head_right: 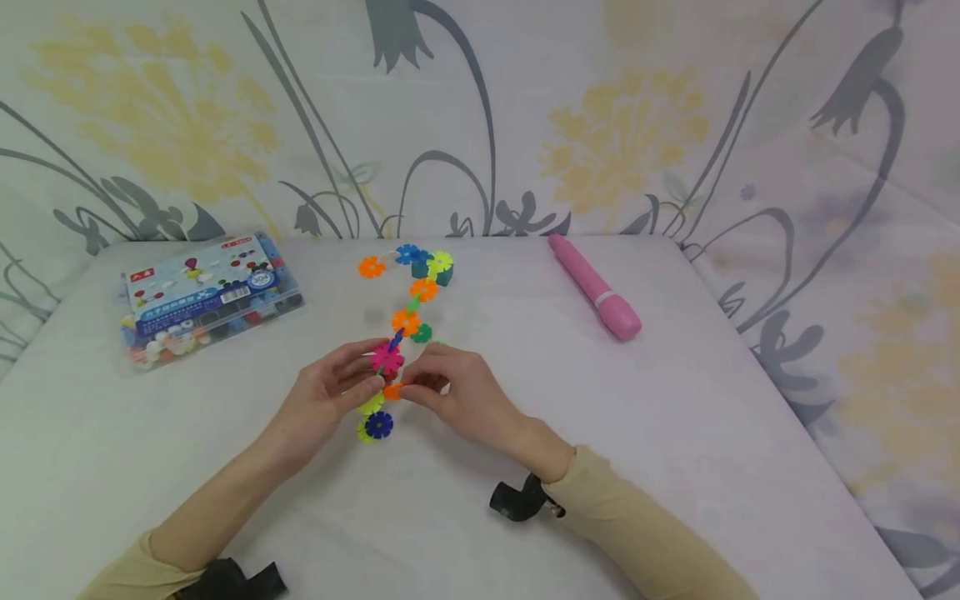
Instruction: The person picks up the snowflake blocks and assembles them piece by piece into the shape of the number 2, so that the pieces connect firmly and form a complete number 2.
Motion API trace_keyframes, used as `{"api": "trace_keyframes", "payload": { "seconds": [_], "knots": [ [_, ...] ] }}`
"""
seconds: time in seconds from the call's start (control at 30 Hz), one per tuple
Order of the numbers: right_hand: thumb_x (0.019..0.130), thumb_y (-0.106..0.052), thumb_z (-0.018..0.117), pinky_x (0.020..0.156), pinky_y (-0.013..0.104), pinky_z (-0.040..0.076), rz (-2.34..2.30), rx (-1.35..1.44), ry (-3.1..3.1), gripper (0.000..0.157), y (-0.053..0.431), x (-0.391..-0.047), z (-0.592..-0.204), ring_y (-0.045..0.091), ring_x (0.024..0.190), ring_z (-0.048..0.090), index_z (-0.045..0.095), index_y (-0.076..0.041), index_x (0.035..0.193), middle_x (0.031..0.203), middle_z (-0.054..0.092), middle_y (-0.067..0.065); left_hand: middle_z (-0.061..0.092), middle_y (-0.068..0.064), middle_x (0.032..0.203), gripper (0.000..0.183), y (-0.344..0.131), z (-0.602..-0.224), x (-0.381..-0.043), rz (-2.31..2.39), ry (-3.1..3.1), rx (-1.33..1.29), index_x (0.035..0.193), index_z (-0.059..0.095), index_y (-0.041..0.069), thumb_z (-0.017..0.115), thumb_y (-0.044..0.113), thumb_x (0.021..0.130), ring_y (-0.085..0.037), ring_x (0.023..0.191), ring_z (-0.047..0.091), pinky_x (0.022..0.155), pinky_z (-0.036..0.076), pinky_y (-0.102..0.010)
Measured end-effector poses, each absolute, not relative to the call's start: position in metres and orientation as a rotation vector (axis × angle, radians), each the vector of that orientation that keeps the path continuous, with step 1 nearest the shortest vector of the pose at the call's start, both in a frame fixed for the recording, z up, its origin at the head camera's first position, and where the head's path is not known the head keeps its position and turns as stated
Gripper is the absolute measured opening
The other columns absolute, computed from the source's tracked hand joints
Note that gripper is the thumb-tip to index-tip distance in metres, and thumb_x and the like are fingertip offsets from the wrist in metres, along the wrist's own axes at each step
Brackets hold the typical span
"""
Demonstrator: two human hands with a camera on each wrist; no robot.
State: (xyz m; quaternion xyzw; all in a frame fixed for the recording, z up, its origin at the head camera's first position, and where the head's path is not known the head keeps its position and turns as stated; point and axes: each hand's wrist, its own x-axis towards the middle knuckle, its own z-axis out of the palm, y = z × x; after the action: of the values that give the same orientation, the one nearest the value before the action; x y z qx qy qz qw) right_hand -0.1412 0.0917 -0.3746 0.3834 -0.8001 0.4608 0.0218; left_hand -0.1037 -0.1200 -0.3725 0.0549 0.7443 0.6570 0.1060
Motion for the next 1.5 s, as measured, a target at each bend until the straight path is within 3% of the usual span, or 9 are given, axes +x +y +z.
{"api": "trace_keyframes", "payload": {
  "seconds": [0.2,0.57,0.83,1.23,1.5],
  "knots": [
    [0.081,0.001,0.079,0.070,0.024,0.059,1.434,1.199,-2.424,0.012,0.090,-0.142,-0.378,0.009,0.075,0.066,0.074,-0.006,0.090,0.084,0.068,0.002,0.055,-0.014,0.145,0.052,-0.117,-0.372,-0.103,1.969,2.115,0.115,0.150,0.041,0.011,0.058,0.008,0.101,-0.031,0.133,0.051,0.103,0.050,-0.029],
    [0.080,0.004,0.079,0.072,0.024,0.060,1.511,1.263,-2.347,0.013,0.088,-0.141,-0.383,0.013,0.079,0.069,0.077,-0.004,0.089,0.085,0.072,0.005,0.054,-0.014,0.143,0.051,-0.113,-0.372,-0.102,1.992,2.064,0.073,0.150,0.040,0.009,0.056,0.010,0.102,-0.029,0.133,0.049,0.106,0.048,-0.030],
    [0.078,0.004,0.081,0.067,0.022,0.057,1.448,1.286,-2.313,0.014,0.088,-0.142,-0.387,0.013,0.080,0.068,0.080,-0.002,0.089,0.084,0.072,0.005,0.055,-0.016,0.138,0.048,-0.109,-0.375,-0.100,2.033,2.016,0.049,0.149,0.039,0.007,0.051,0.005,0.103,-0.026,0.128,0.049,0.099,0.048,-0.021],
    [0.078,0.006,0.079,0.069,0.024,0.058,1.469,1.329,-2.249,0.012,0.087,-0.143,-0.393,0.017,0.077,0.068,0.080,0.001,0.088,0.083,0.072,0.007,0.054,-0.016,0.135,0.047,-0.106,-0.375,-0.097,2.064,1.953,0.018,0.149,0.038,0.007,0.047,0.001,0.103,-0.027,0.125,0.048,0.099,0.046,-0.024],
    [0.077,0.007,0.080,0.067,0.022,0.058,1.440,1.335,-2.196,0.011,0.087,-0.140,-0.394,0.017,0.073,0.068,0.080,0.002,0.086,0.080,0.071,0.008,0.053,-0.015,0.135,0.048,-0.103,-0.376,-0.095,2.063,1.955,0.005,0.150,0.038,0.008,0.046,0.001,0.103,-0.025,0.124,0.048,0.105,0.043,-0.034]
  ]
}}
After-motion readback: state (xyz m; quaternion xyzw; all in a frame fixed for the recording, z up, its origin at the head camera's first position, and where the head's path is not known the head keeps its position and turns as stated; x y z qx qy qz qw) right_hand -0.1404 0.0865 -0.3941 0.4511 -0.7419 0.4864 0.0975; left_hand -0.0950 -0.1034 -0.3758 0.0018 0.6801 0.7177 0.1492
